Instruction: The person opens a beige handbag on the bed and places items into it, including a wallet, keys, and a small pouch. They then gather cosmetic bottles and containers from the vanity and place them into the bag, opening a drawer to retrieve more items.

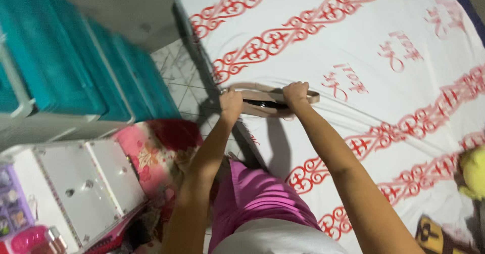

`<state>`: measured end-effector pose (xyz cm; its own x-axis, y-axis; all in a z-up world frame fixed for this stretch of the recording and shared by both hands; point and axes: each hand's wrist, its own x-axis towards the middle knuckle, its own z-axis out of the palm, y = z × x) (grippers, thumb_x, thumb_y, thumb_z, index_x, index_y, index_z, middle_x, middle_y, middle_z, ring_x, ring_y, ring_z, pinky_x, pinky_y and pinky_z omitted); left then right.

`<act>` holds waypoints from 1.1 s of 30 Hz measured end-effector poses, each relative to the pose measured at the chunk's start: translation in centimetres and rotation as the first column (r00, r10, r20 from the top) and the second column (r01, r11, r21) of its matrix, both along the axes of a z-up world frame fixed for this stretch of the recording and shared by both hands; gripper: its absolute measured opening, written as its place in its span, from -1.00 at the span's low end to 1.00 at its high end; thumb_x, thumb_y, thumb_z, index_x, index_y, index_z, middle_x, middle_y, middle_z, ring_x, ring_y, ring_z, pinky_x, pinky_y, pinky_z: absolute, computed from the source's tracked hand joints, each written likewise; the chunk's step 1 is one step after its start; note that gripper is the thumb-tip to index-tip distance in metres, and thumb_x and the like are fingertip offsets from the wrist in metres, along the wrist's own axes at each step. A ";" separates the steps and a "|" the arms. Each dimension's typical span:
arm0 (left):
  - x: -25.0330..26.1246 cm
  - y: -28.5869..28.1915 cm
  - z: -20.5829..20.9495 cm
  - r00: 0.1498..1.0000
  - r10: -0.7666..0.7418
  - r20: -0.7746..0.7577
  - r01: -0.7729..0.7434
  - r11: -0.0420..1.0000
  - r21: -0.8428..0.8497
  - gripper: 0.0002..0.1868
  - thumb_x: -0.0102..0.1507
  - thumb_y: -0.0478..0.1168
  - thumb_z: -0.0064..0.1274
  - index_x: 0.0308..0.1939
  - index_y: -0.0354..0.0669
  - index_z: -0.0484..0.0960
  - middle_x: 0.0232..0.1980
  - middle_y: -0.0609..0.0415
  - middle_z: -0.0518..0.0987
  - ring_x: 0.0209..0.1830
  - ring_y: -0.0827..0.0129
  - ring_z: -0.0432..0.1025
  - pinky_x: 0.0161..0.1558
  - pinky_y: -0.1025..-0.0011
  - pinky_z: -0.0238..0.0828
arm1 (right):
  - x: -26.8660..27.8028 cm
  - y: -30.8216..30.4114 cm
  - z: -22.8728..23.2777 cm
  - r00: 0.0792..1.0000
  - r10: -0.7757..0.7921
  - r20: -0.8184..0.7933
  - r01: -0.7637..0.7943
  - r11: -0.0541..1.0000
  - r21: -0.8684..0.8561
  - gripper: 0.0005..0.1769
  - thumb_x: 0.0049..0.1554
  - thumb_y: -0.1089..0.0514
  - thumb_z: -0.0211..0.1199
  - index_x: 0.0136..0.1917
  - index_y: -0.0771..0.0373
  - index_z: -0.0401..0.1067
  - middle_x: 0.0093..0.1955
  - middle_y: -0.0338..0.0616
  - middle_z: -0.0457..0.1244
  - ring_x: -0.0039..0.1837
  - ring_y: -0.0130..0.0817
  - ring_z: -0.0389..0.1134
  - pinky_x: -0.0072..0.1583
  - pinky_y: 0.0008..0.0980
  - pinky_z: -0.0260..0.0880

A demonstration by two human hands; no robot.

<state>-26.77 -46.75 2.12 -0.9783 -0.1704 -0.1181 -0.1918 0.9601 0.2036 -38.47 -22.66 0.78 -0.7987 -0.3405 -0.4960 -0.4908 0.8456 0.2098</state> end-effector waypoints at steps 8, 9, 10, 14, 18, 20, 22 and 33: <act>-0.9 1.6 -2.0 0.996 0.079 0.048 -0.079 0.997 0.002 -0.84 0.21 -0.17 0.08 -0.31 0.04 0.80 -0.21 0.00 0.72 -0.17 0.14 0.64 -0.18 0.19 0.57 | 0.7 -2.8 2.8 0.967 0.053 0.248 -0.104 0.974 0.201 -0.70 0.11 -0.01 0.30 0.07 0.14 0.58 0.05 -0.13 0.45 0.06 -0.05 0.50 -0.06 0.11 0.43; -1.0 2.2 -3.0 0.996 0.085 0.023 -0.085 0.996 -0.019 -0.82 0.24 -0.20 0.06 -0.32 0.05 0.80 -0.22 0.02 0.72 -0.18 0.16 0.65 -0.20 0.21 0.58 | 1.9 -2.7 2.7 0.968 0.123 0.220 -0.170 0.963 0.211 -0.67 0.10 -0.03 0.32 0.07 0.16 0.57 0.04 -0.14 0.44 0.04 -0.05 0.51 -0.09 0.12 0.45; -1.6 2.1 -3.7 0.995 0.101 -0.003 -0.101 0.994 -0.039 -0.79 0.27 -0.23 0.04 -0.33 0.06 0.80 -0.23 0.04 0.73 -0.19 0.18 0.65 -0.22 0.23 0.59 | 2.0 -3.3 2.6 0.960 0.226 0.165 -0.260 0.940 0.223 -0.69 0.12 0.00 0.28 0.05 0.19 0.58 0.00 -0.13 0.47 -0.01 -0.04 0.54 -0.11 0.10 0.46; -2.8 2.0 -4.6 0.974 0.226 -0.012 -0.225 0.967 -0.120 -0.83 0.17 -0.26 0.08 -0.35 0.02 0.80 -0.23 0.05 0.74 -0.16 0.15 0.64 -0.24 0.30 0.60 | -0.1 -3.3 1.7 0.918 0.386 -0.087 -0.382 0.922 0.058 -0.71 0.20 0.12 0.17 0.15 0.25 0.47 -0.03 0.03 0.45 -0.04 0.00 0.52 -0.15 0.14 0.50; -1.7 1.8 -3.9 0.956 0.291 -0.022 -0.291 0.957 -0.004 -0.85 0.19 -0.30 0.12 -0.25 -0.06 0.79 0.07 -0.05 0.66 -0.07 0.06 0.61 -0.16 0.22 0.60 | -3.8 -2.2 0.7 0.916 0.385 -0.111 -0.397 0.911 -0.116 -0.69 0.20 0.19 0.15 0.21 0.28 0.37 -0.10 0.05 0.44 -0.05 -0.02 0.51 -0.12 -0.09 0.52; -1.8 3.0 -2.8 0.945 0.327 -0.030 -0.325 0.945 0.042 -0.83 0.19 -0.33 0.13 -0.20 -0.10 0.78 0.21 -0.10 0.58 0.05 0.00 0.55 -0.14 0.19 0.60 | -5.0 -1.4 0.8 0.891 0.435 -0.130 -0.449 0.887 -0.107 -0.73 0.23 0.19 0.13 0.21 0.23 0.36 -0.10 0.05 0.43 -0.04 -0.03 0.51 -0.10 -0.10 0.52; -1.3 4.6 -1.5 0.924 0.365 -0.116 -0.367 0.930 0.005 -0.72 0.06 -0.38 0.16 -0.16 -0.11 0.76 0.23 -0.11 0.50 0.21 -0.11 0.43 -0.19 0.20 0.61 | -5.3 -0.9 1.4 0.843 0.501 -0.195 -0.530 0.836 -0.144 -0.75 0.26 0.19 0.12 0.21 0.21 0.38 -0.11 0.05 0.42 -0.03 -0.03 0.51 -0.09 -0.11 0.52; -0.1 6.6 0.7 0.890 0.451 -0.070 -0.437 0.886 0.157 -0.71 0.07 -0.41 0.23 -0.12 -0.18 0.73 0.27 -0.12 0.39 0.13 -0.12 0.46 -0.03 0.11 0.57 | -4.5 -4.2 1.1 0.699 0.646 -0.306 -0.683 0.730 -0.020 -0.69 0.12 0.20 0.22 0.15 0.24 0.48 0.14 0.07 0.34 0.18 -0.02 0.44 0.09 -0.07 0.47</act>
<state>-26.85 -40.16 2.86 -0.8115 -0.5796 -0.0744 -0.5631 0.7416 0.3647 -42.96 -26.86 1.91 -0.4301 -0.8754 -0.2206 -0.8767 0.3468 0.3332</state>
